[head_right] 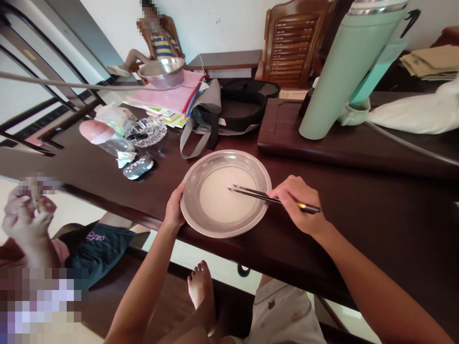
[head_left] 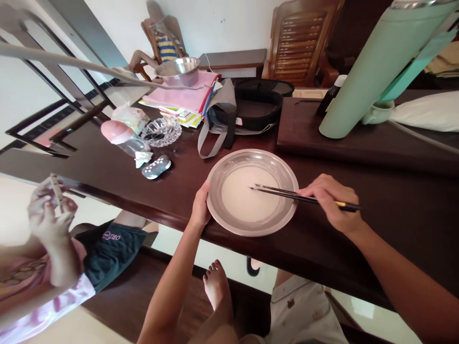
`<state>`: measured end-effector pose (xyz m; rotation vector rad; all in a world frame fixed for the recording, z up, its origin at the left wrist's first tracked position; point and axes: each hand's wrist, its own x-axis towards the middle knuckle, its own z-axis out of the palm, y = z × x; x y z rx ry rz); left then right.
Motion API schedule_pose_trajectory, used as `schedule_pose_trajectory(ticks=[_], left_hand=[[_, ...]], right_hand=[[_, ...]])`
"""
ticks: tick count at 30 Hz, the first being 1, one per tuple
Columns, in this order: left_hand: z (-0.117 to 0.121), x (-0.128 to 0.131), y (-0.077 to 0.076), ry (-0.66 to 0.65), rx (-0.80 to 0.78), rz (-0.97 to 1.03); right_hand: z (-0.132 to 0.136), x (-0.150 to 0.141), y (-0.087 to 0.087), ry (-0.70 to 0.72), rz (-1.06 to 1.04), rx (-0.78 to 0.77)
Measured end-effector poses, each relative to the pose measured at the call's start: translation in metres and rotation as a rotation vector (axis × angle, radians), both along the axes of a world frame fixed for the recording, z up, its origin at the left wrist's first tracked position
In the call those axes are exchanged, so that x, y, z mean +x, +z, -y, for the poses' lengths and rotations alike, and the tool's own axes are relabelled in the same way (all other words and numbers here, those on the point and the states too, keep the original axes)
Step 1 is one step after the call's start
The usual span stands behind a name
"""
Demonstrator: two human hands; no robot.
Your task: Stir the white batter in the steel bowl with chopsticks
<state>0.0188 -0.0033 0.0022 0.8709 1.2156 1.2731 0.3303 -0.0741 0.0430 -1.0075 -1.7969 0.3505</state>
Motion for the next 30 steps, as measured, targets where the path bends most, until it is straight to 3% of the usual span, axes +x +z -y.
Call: schedule_pose_trajectory(ticks=[3,6,9,13,15,19,21,25,27,30], left_hand=[[0.0,-0.001,-0.001,0.003,-0.004,-0.027],[0.0,-0.002,-0.003,0.014,0.005,-0.053],[0.0,-0.003,-0.003,0.031,0.026,-0.076],[0.0,-0.003,-0.004,0.013,0.032,-0.083],[0.0,-0.003,-0.004,0.012,0.027,-0.088],[0.001,-0.003,-0.002,0.021,0.002,-0.107],[0.002,-0.002,0.0,0.019,0.004,-0.122],[0.003,-0.002,0.002,-0.005,0.036,-0.13],[0.003,-0.002,0.001,0.001,0.043,-0.116],[0.002,-0.002,0.001,0.02,0.04,-0.108]], right_hand=[[0.001,0.002,0.0,0.007,-0.116,0.009],[0.001,-0.001,0.001,0.078,0.02,-0.032],[-0.001,0.0,0.002,0.053,0.116,-0.024],[-0.001,0.006,0.002,-0.033,-0.079,0.004],[-0.001,0.004,0.002,0.017,-0.1,-0.029],[0.0,-0.003,0.0,0.13,0.098,-0.055],[0.0,-0.002,0.0,0.074,0.107,-0.044],[0.001,0.005,-0.001,-0.048,-0.114,-0.049],[0.002,0.003,-0.001,0.009,-0.133,-0.07],[0.002,-0.005,0.0,0.118,0.039,-0.085]])
